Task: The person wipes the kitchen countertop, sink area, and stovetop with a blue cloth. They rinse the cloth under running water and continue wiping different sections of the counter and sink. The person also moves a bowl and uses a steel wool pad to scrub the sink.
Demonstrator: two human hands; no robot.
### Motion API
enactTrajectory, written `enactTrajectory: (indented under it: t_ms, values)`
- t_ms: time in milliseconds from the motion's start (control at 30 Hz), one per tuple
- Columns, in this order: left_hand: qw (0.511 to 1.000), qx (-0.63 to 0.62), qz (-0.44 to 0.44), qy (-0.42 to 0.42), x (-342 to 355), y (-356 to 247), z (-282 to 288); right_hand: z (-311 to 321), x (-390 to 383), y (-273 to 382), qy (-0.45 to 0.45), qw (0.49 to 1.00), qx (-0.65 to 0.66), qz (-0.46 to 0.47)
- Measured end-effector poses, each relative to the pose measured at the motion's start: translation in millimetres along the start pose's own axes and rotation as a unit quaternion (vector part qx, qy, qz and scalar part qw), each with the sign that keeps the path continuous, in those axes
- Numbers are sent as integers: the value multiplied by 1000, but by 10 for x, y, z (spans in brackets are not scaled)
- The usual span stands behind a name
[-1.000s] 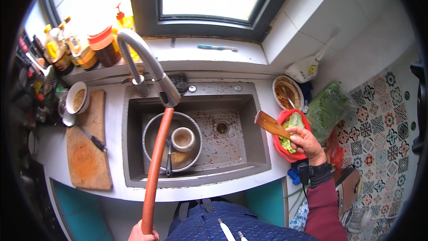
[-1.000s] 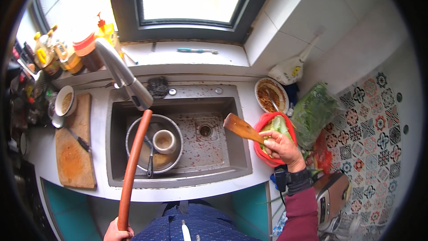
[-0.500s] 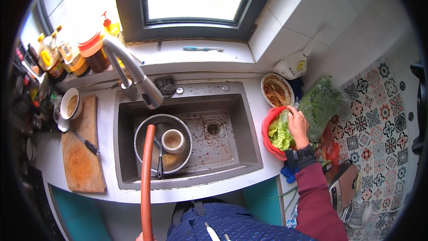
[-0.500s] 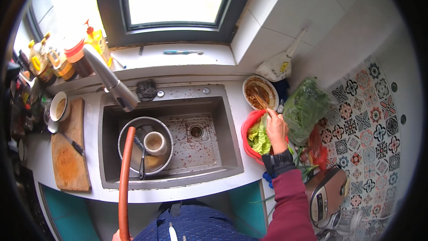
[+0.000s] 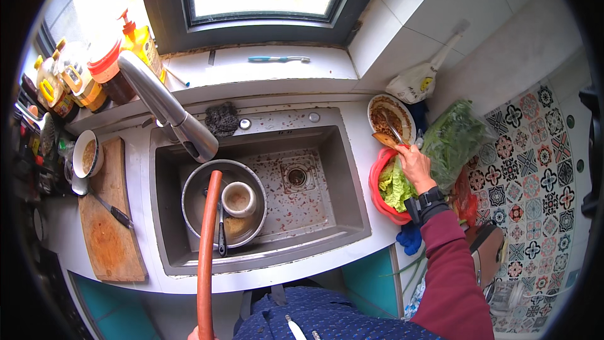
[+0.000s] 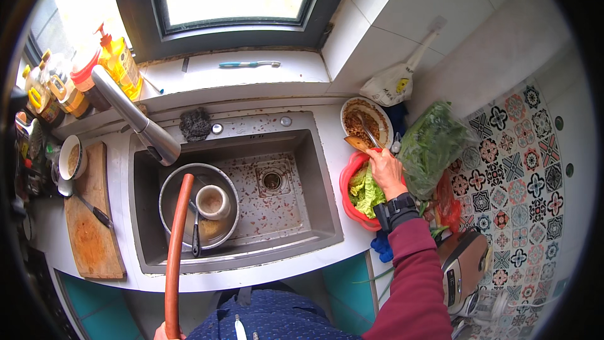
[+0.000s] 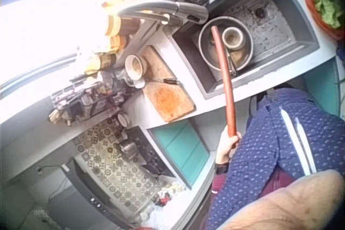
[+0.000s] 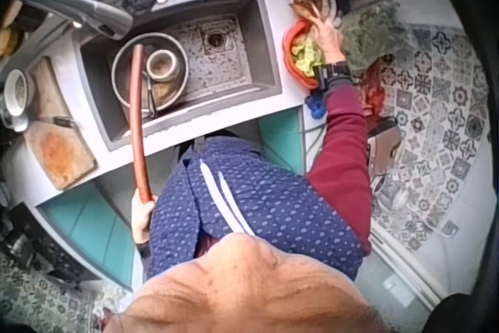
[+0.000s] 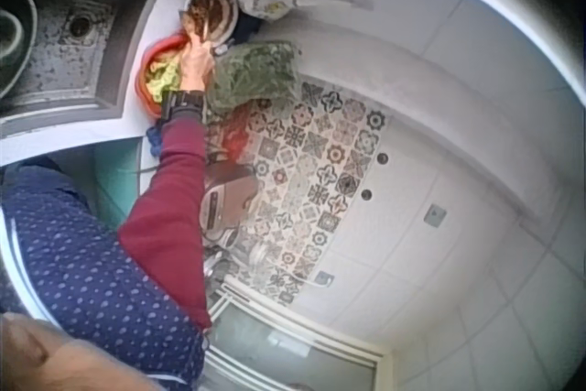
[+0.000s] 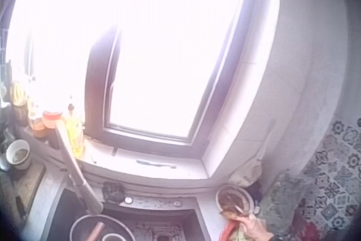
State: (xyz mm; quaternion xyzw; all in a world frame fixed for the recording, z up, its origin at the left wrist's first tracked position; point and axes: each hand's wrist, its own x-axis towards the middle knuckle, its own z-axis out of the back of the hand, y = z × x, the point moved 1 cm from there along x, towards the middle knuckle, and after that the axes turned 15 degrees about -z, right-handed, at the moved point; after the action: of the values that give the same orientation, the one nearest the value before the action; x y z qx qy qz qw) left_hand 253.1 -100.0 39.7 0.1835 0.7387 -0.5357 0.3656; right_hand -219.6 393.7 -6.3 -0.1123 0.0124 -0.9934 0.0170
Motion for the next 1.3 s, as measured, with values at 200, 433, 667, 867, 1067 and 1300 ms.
enactTrajectory:
  t_ms: [200,433,667,867,1067,1300]
  values:
    - [1000,27,5,-5,16,-39,-7,-39,-78,93,-6,998,-44,38]
    - [999,37,-11,-10,-37,-98,-76,261,-333,516,-23,985,-13,172]
    - [998,47,-37,5,-241,68,-121,733,-618,919,478,507,682,-223]
    - [999,5,-48,-14,-631,380,-82,843,-854,1514,582,330,731,-132]
    - [991,-80,-92,-53,-1059,670,70,1067,-1086,2284,609,381,691,-78]
    - [970,-154,-158,-104,-1773,1242,570,1593,-1570,3635,526,313,763,207]
